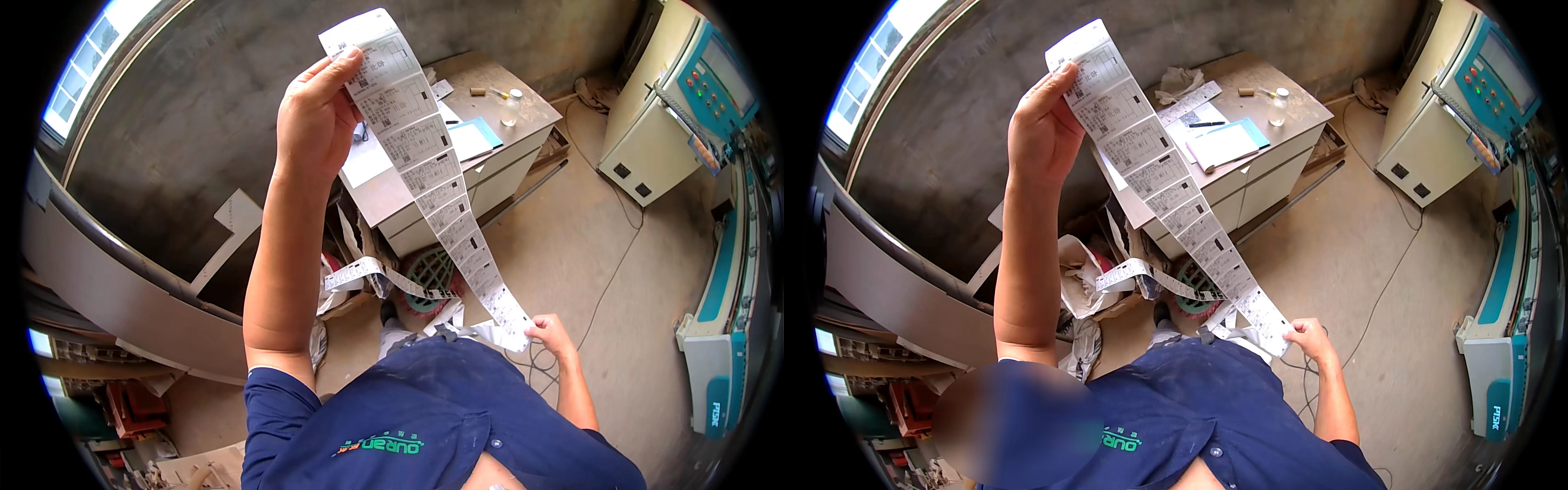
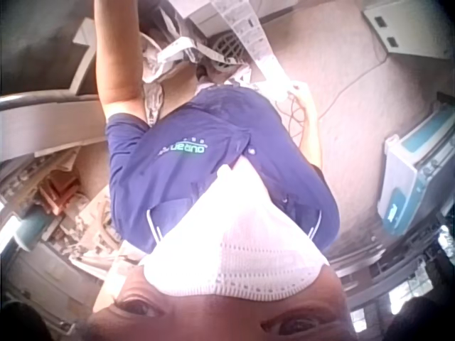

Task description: The person detaches a thermal label from a printer, checks the computer screen, and then discards waste paper into a bag.

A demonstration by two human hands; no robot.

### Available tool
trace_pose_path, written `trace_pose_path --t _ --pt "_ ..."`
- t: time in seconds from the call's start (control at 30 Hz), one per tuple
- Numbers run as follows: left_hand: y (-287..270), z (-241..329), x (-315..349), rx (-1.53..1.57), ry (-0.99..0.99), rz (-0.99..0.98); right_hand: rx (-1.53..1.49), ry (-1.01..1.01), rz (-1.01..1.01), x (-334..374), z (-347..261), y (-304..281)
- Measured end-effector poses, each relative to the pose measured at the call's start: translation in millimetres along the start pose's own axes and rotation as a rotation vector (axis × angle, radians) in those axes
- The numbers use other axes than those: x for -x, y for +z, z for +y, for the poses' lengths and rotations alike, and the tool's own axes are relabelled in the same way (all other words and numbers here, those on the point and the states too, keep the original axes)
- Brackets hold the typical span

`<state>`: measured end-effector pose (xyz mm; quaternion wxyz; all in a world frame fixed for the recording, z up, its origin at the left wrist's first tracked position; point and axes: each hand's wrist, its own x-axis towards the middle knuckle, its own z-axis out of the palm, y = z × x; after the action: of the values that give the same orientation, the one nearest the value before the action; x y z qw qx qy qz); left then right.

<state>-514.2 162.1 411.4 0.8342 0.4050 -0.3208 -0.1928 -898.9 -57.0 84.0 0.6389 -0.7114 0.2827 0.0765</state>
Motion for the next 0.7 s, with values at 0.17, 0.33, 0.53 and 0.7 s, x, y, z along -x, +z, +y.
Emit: trace_pose_path --t 0.17,0.33,0.53,0.7 --pt "3.5 1.6 0.7 -0.010 -0.002 0.007 0.016 -0.004 0.007 -2.4 8.8 -1.8" --pt "6.9 0.3 5.7 -0.054 0.028 0.003 0.091 0.019 0.005 -2.5 14.4 -2.3" --pt "9.6 -4.9 11.2 -0.080 0.030 -0.056 0.096 0.021 0.014 -0.9 13.9 2.2" --pt "5.2 -8.6 12.6 -0.148 0.022 -0.062 0.126 0.019 0.022 -3.4 24.9 1.2"
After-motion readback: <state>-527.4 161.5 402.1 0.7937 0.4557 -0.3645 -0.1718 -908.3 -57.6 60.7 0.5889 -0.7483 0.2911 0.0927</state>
